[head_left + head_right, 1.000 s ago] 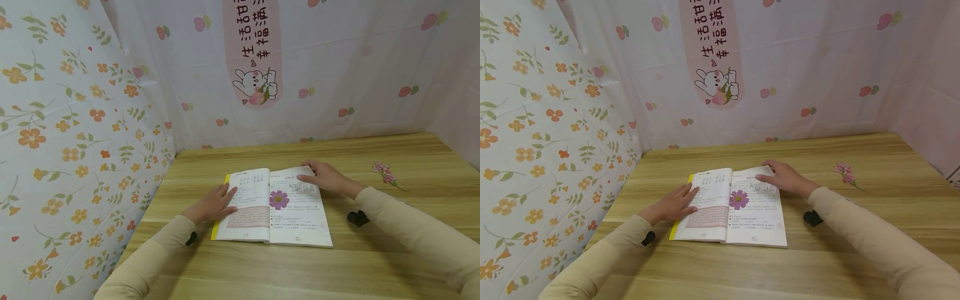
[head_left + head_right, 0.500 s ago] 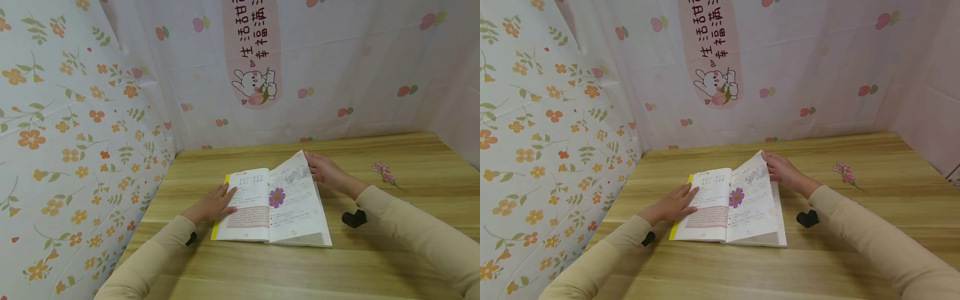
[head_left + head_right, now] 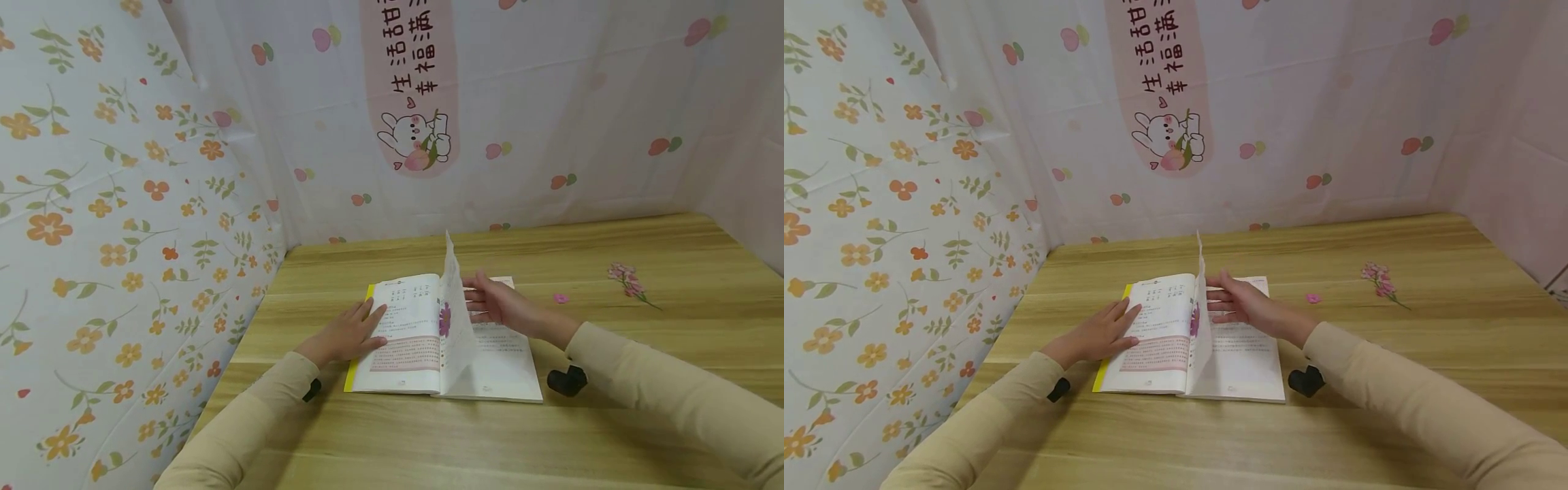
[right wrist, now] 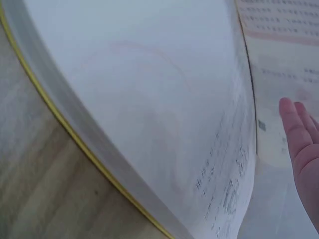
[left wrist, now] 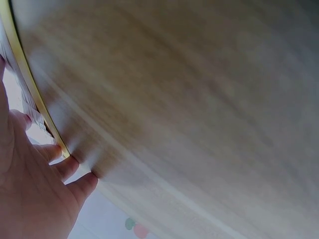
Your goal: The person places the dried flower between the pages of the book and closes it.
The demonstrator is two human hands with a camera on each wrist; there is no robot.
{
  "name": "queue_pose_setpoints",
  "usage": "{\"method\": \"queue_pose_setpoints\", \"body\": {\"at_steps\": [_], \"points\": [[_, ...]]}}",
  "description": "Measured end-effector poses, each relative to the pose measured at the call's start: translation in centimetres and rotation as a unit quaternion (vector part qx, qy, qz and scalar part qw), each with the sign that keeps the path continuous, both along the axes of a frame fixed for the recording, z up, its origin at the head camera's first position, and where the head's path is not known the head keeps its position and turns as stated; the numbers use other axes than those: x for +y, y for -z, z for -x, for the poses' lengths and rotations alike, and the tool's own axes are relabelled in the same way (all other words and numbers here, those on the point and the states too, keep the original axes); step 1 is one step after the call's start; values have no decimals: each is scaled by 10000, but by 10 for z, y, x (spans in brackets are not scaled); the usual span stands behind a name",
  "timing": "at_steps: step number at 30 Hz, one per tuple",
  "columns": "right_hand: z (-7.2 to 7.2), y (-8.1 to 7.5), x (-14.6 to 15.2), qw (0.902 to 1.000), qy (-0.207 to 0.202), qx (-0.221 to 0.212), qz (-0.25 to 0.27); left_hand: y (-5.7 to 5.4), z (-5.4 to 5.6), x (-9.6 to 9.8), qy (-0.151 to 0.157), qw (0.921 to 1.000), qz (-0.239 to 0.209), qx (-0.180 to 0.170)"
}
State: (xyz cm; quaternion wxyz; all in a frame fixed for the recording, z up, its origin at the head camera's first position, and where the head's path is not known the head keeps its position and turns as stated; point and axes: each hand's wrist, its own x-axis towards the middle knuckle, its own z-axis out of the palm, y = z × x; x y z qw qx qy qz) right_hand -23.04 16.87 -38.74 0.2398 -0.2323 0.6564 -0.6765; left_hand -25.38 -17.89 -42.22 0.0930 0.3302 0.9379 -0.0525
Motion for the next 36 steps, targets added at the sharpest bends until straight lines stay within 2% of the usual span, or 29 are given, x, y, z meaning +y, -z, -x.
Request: {"method": "queue_pose_setpoints", "body": {"at_steps": [3, 6, 8, 10, 14, 21, 25, 31, 33, 36], "points": [[-6, 5, -8, 9978, -203, 445, -458, -1, -1, 0, 1, 10000, -45, -17], [-12, 8, -17, 9870, -332, 1205, -1013, -2, -1, 0, 2, 9999, -109, -39], [-16, 10, -22, 9754, -330, 1674, -1394, -3, 0, 0, -5, 10000, -52, -54], [-19, 11, -27, 9579, -330, 2161, -1862, -3, 0, 1, 8, 10000, -51, -44], [-24, 13, -35, 9241, -457, 2700, -2664, -3, 1, 0, 69, 10000, 52, 20], [-29, 19, -47, 8814, -742, 3159, -3432, -4, -2, -4, 460, 9984, 104, 300], [-31, 22, -51, 8599, -855, 3417, -3695, -7, -4, -5, 621, 9976, -92, 277], [-32, 24, -55, 8240, -1046, 3788, -4081, -8, -3, -5, 284, 9996, -14, -54], [-32, 22, -56, 8158, -1078, 3921, -4113, -6, -2, -6, 207, 9997, 113, -100], [-33, 20, -58, 8092, -1107, 4072, -4089, -3, 1, -8, 174, 9996, 194, -60]]}}
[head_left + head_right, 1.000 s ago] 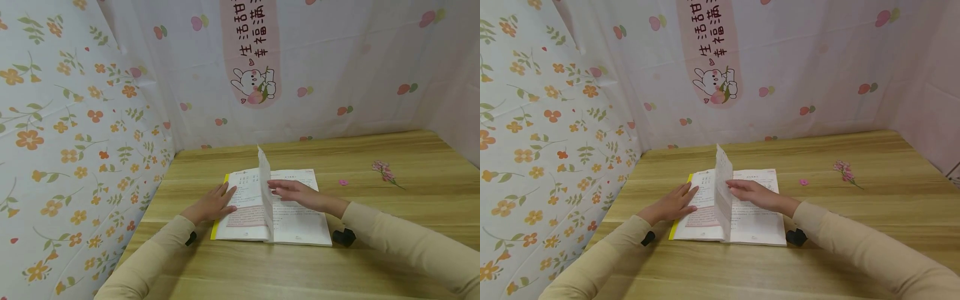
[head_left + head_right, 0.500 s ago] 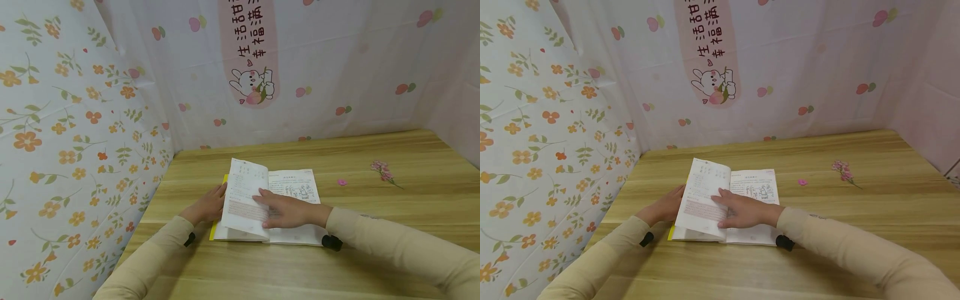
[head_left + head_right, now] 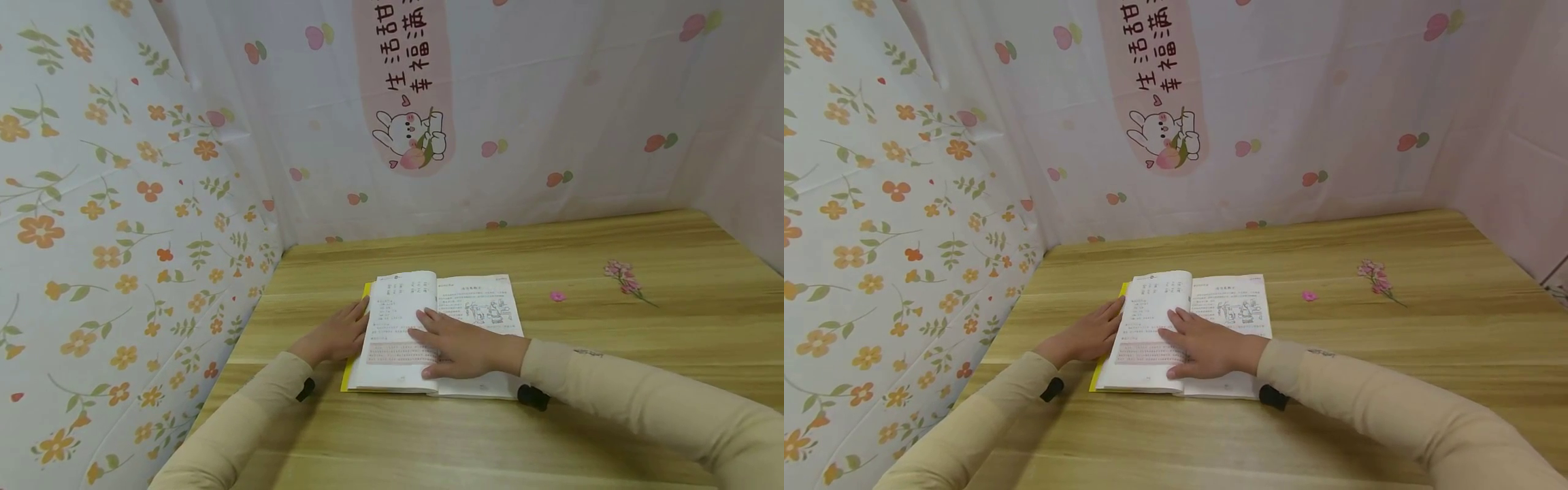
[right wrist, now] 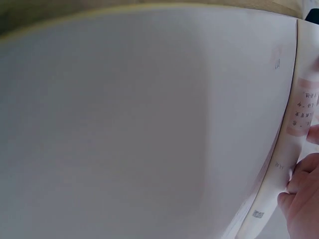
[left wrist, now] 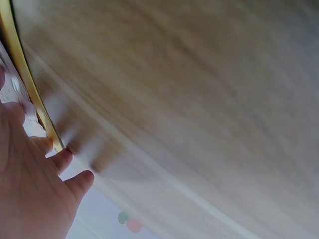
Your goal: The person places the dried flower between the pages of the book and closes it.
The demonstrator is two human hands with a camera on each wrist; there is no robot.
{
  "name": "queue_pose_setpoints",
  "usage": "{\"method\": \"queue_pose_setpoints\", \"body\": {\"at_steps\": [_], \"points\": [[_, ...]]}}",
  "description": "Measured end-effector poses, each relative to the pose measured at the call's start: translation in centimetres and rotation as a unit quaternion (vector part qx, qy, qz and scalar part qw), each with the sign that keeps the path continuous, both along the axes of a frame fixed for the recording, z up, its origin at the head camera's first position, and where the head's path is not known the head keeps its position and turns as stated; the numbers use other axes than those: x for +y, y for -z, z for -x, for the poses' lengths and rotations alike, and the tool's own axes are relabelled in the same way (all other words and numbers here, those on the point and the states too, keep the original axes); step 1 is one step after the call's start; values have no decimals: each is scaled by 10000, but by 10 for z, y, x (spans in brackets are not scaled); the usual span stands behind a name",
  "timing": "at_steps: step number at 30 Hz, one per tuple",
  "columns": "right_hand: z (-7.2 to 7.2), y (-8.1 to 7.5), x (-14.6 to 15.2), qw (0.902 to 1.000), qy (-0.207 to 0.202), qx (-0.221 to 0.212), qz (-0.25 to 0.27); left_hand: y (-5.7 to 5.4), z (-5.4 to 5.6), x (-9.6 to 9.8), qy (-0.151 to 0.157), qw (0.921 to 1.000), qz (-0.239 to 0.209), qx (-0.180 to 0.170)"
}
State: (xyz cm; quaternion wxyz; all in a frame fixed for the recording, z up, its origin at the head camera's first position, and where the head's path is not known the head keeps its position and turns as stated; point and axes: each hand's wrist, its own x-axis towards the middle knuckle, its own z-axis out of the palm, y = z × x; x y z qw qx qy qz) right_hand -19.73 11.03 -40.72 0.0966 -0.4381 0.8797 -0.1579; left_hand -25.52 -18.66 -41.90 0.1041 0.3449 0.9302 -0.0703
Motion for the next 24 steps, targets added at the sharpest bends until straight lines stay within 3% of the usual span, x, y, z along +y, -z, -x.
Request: {"method": "queue_pose_setpoints", "body": {"at_steps": [4, 10, 16, 20, 24], "points": [[0, 0, -2, 9998, -47, 180, -123, 2, 3, -3, -99, 9999, -33, -13], [1, 1, -5, 9989, -14, 248, -404, -2, 3, -7, -345, 9979, -512, -219], [2, 3, -7, 9983, 6, 245, -528, -7, 3, -4, -341, 9952, -917, -32], [4, 2, -8, 9980, -88, 355, -506, -10, 5, 5, -388, 9950, -918, 48], [7, 1, -10, 9981, -72, 341, -508, -10, 4, 13, -222, 9977, -635, 38]]}}
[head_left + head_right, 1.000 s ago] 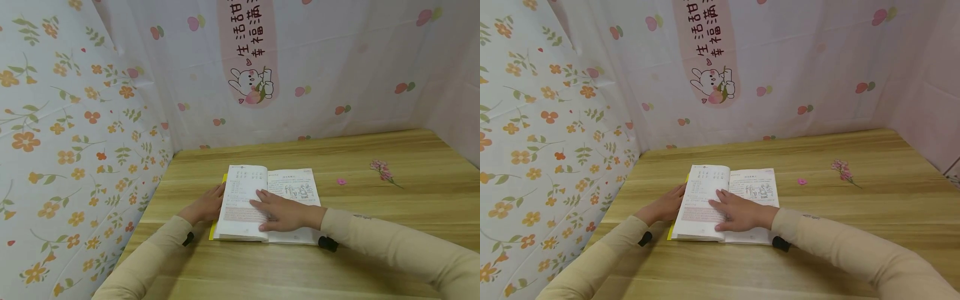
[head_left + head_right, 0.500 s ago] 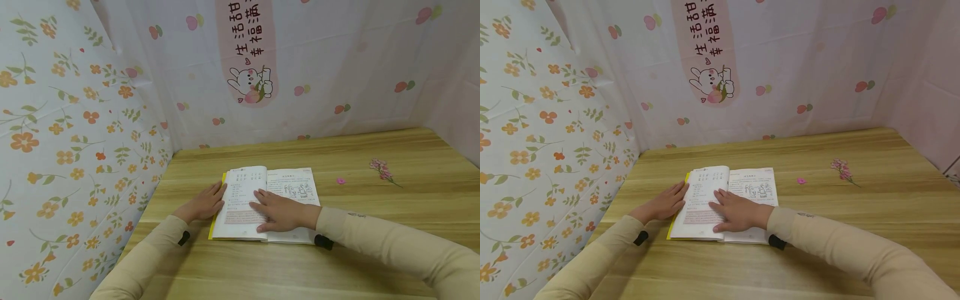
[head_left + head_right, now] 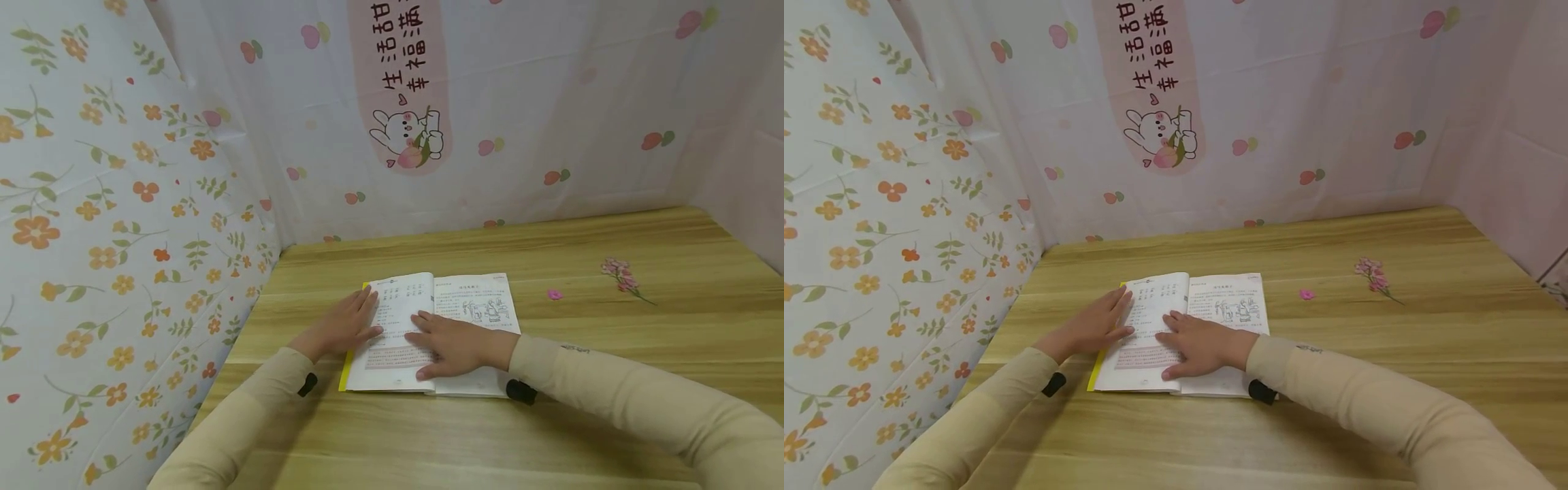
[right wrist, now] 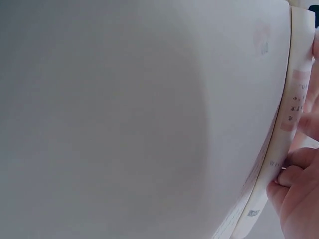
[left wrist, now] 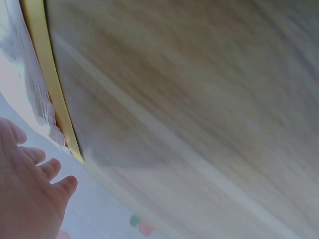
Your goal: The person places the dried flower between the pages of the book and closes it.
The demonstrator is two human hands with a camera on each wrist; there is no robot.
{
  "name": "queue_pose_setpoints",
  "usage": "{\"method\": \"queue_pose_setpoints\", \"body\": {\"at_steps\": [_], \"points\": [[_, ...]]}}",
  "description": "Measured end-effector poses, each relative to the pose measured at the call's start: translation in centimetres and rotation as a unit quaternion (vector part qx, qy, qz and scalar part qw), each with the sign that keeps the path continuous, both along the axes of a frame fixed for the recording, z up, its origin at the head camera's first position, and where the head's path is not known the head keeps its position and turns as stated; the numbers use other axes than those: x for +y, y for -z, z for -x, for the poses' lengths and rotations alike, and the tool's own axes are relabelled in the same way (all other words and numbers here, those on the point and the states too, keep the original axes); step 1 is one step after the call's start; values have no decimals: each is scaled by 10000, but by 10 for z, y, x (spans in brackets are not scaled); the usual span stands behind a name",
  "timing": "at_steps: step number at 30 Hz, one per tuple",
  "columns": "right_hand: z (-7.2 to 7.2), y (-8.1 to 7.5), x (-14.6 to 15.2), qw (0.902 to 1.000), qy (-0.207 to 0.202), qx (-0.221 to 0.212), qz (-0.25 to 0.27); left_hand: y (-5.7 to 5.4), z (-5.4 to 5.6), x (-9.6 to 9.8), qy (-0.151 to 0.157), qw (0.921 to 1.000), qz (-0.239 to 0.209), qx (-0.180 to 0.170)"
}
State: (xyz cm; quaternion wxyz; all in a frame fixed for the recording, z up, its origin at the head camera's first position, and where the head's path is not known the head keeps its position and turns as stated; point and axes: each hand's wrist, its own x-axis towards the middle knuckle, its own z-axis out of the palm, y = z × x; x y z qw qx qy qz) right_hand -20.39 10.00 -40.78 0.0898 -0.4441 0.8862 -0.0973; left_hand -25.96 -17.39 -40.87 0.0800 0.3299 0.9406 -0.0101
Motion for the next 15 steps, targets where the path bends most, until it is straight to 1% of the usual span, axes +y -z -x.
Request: {"method": "queue_pose_setpoints", "body": {"at_steps": [4, 7, 11, 15], "points": [[1, -1, -2, 9999, 105, -123, -17, 2, -1, 2, 66, 9994, 342, 7], [1, -1, -3, 9997, 171, -172, -35, 4, -2, 2, -26, 9988, 495, -15], [0, -2, -5, 9995, 231, -185, -73, 6, -3, 0, -80, 9977, 660, -88], [-1, -3, -5, 9993, 287, -210, -90, 6, -3, -1, 15, 9973, 723, -109]]}}
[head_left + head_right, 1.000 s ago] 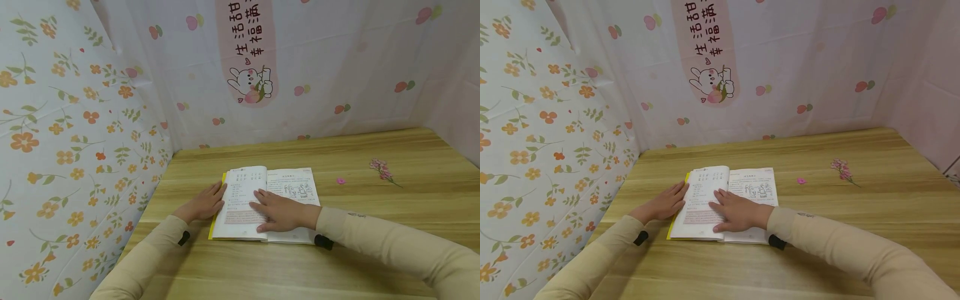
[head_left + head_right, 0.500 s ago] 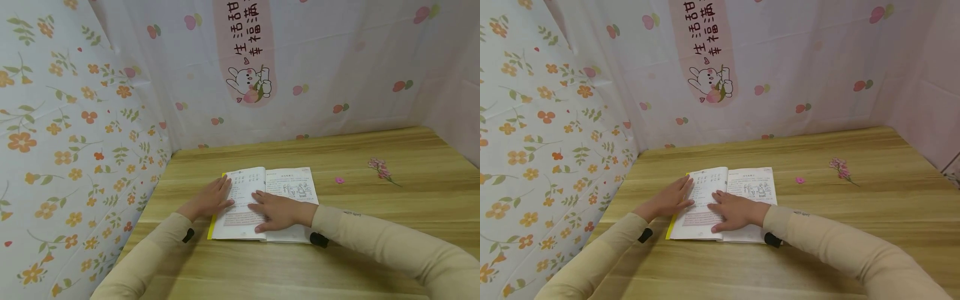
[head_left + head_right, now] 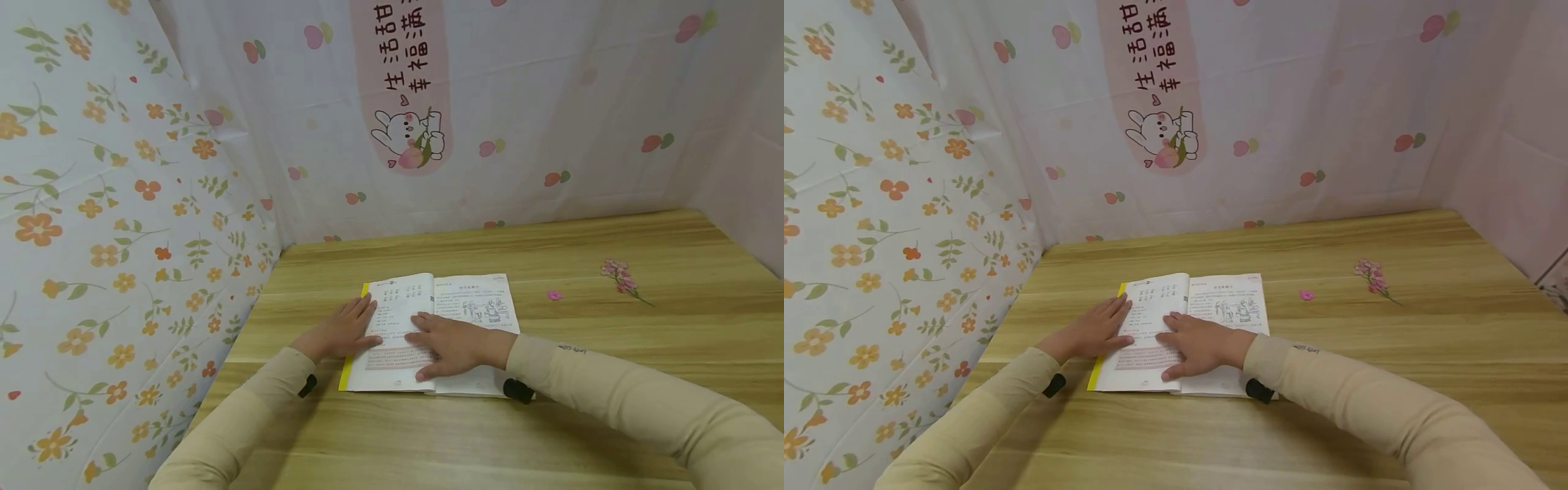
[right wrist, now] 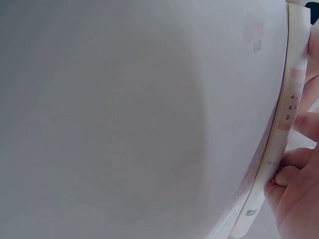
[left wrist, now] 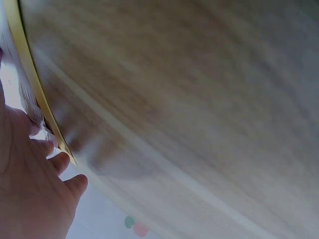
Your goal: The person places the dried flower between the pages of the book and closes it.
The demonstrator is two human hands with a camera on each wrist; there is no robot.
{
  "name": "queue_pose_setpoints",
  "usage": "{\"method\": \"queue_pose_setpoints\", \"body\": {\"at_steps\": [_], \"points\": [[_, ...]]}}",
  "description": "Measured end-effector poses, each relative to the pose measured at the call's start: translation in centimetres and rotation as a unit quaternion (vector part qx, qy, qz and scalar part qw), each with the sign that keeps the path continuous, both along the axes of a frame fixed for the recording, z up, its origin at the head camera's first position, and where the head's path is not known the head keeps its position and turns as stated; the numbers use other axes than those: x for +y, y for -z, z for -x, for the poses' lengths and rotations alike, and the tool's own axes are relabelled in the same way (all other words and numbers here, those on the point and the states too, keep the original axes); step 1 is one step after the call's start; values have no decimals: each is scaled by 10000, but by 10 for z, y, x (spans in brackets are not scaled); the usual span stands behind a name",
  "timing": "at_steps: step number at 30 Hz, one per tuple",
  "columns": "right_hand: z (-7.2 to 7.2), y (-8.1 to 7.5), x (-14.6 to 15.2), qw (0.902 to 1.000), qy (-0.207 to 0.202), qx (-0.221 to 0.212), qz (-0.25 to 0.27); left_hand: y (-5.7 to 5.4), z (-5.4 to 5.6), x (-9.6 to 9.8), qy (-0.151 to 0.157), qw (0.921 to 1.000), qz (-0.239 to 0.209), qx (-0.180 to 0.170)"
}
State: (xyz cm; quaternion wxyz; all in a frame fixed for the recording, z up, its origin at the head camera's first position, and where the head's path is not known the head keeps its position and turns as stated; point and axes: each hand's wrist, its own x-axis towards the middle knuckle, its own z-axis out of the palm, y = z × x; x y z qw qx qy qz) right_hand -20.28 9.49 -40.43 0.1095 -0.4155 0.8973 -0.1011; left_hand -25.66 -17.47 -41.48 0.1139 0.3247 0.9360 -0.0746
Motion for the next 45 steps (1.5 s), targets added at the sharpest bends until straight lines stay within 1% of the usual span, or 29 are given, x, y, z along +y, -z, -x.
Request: {"method": "queue_pose_setpoints", "body": {"at_steps": [7, 10, 15, 23, 25, 28, 30, 33, 38, 41, 45], "points": [[3, 3, 1, 10000, -15, -41, 53, 4, 2, -1, 10, 9999, 155, 48], [5, 4, 3, 9999, -64, -65, 122, 6, 3, 0, -21, 9999, 102, 37], [6, 1, 9, 9988, -137, -118, 448, 5, 4, 1, -83, 9999, 91, -27], [8, -9, 31, 9942, 210, -309, 1007, 4, 3, 1, -110, 9999, 124, 7], [9, -13, 39, 9918, 285, -286, 1211, 5, 4, 1, -121, 9998, 129, -4], [11, -17, 52, 9878, 400, -89, 1504, 5, 3, 1, -146, 9998, 108, -36], [12, -19, 63, 9830, 538, 20, 1753, 4, 3, 1, -148, 9998, 94, -20], [14, -20, 80, 9728, 822, 107, 2163, 4, 3, 1, -151, 9998, 85, 10], [12, -21, 111, 9518, 1556, 208, 2636, 6, 4, 0, -154, 9999, 59, -8], [8, -20, 130, 9366, 1940, 298, 2903, 8, 4, 0, -142, 9999, 51, -6], [4, -12, 159, 9121, 2312, 485, 3351, 8, 3, 0, -136, 9999, 33, -15]]}}
